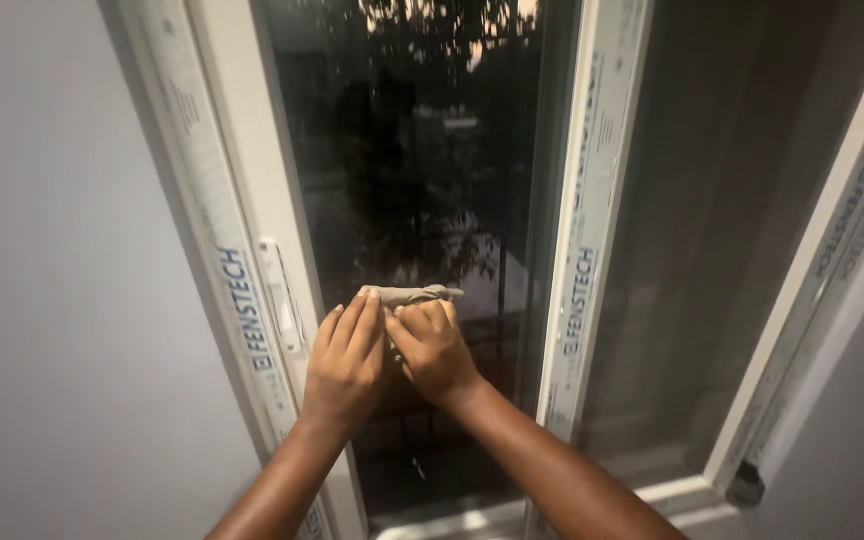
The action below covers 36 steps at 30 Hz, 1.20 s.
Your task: The person cleans a window and its frame using a cloth, wiping the white PVC frame and the glass panes.
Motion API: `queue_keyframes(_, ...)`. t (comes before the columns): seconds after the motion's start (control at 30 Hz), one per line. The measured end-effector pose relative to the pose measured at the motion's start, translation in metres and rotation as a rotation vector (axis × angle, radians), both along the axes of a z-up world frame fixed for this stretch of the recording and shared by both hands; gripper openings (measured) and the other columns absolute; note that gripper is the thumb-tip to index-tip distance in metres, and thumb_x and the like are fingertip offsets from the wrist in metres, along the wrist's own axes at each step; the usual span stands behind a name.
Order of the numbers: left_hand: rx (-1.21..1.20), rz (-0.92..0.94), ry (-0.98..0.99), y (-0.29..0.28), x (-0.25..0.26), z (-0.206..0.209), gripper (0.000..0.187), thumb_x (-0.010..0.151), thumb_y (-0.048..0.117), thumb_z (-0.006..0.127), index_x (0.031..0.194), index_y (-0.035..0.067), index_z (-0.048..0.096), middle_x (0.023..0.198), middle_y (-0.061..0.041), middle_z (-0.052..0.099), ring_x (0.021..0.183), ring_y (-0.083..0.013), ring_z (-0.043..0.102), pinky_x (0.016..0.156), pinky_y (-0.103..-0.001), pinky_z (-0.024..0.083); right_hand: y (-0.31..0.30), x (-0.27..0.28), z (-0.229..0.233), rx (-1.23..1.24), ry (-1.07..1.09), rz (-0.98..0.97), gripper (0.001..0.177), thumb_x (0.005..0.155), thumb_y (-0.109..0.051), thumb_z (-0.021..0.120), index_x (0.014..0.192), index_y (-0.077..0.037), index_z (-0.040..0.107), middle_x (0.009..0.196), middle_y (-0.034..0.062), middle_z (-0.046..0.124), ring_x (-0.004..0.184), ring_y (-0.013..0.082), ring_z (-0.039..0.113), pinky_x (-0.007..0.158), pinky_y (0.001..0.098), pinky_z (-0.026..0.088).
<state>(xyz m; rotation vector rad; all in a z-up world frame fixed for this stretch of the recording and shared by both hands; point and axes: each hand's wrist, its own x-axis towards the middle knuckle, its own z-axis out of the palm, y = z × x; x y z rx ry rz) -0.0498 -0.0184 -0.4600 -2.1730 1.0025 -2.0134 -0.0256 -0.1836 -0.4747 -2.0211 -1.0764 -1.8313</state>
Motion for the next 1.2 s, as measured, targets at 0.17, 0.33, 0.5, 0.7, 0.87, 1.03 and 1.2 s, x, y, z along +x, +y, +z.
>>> queue_keyframes(0.17,-0.028,-0.009,0.076,-0.001,-0.006,-0.051,0.034,0.087,0.007,0.063,0.116,-0.01,0.069,0.132,-0.021,0.063,0.128,-0.0314,0.061,0.101,-0.049,0.051,0.001,-0.002,-0.053,-0.032,0.1,-0.009,0.026,0.09,-0.002,0.069,0.115,0.001,0.073,0.102,0.0049,0.063,0.099,0.0224,0.059,0.09,0.042,0.046)
queue_keyframes(0.33,-0.026,0.023,0.147,0.0,-0.011,-0.115,0.032,0.086,0.008,0.064,0.114,-0.008,0.071,0.134,-0.02,0.064,0.126,-0.0306,0.062,0.1,-0.05,0.051,-0.001,-0.006,-0.116,-0.053,0.152,0.024,0.029,0.086,-0.002,0.069,0.115,-0.001,0.072,0.102,0.0033,0.063,0.099,0.0218,0.058,0.092,0.043,0.046)
queue_keyframes(0.5,-0.031,0.032,0.211,-0.001,-0.008,-0.167,0.025,0.088,0.006,0.065,0.111,-0.004,0.072,0.137,-0.018,0.064,0.129,-0.0287,0.062,0.1,-0.05,0.052,-0.003,-0.003,-0.175,-0.018,0.267,0.042,0.034,0.081,0.001,0.066,0.115,-0.001,0.073,0.104,0.0042,0.064,0.099,0.0232,0.057,0.089,0.0418,0.045)
queue_keyframes(0.7,0.016,0.03,0.258,0.0,-0.006,-0.231,0.025,0.09,0.009,0.069,0.111,-0.003,0.073,0.136,-0.016,0.064,0.129,-0.027,0.06,0.097,-0.05,0.052,-0.011,0.001,-0.243,-0.06,0.328,0.04,0.035,0.084,0.0,0.066,0.118,-0.001,0.073,0.103,0.0031,0.064,0.098,0.0228,0.057,0.089,0.0417,0.045)
queue_keyframes(0.87,0.041,-0.046,0.347,0.006,-0.003,-0.272,0.022,0.088,0.008,0.07,0.107,-0.003,0.071,0.136,-0.017,0.063,0.13,-0.0299,0.06,0.1,-0.051,0.052,-0.015,0.001,-0.288,-0.093,0.426,0.047,0.032,0.087,0.0,0.066,0.118,-0.001,0.071,0.103,0.0055,0.064,0.097,0.0236,0.058,0.088,0.0436,0.045)
queue_keyframes(1.03,0.096,-0.011,0.433,0.008,-0.006,-0.297,0.031,0.084,0.009,0.069,0.11,-0.007,0.071,0.135,-0.021,0.062,0.127,-0.0321,0.06,0.096,-0.051,0.052,-0.019,-0.001,-0.314,-0.101,0.543,0.091,0.041,0.079,0.0,0.066,0.119,-0.002,0.071,0.102,0.0059,0.064,0.098,0.0264,0.059,0.095,0.0473,0.046)
queue_keyframes(1.2,0.098,-0.022,0.54,0.006,-0.009,-0.334,0.036,0.081,0.009,0.069,0.113,-0.008,0.069,0.132,-0.022,0.063,0.123,-0.0327,0.061,0.096,-0.049,0.05,-0.025,-0.003,-0.334,-0.206,0.704,0.124,0.054,0.066,0.001,0.07,0.12,0.0,0.07,0.108,0.0106,0.064,0.103,0.0316,0.056,0.094,0.048,0.045)
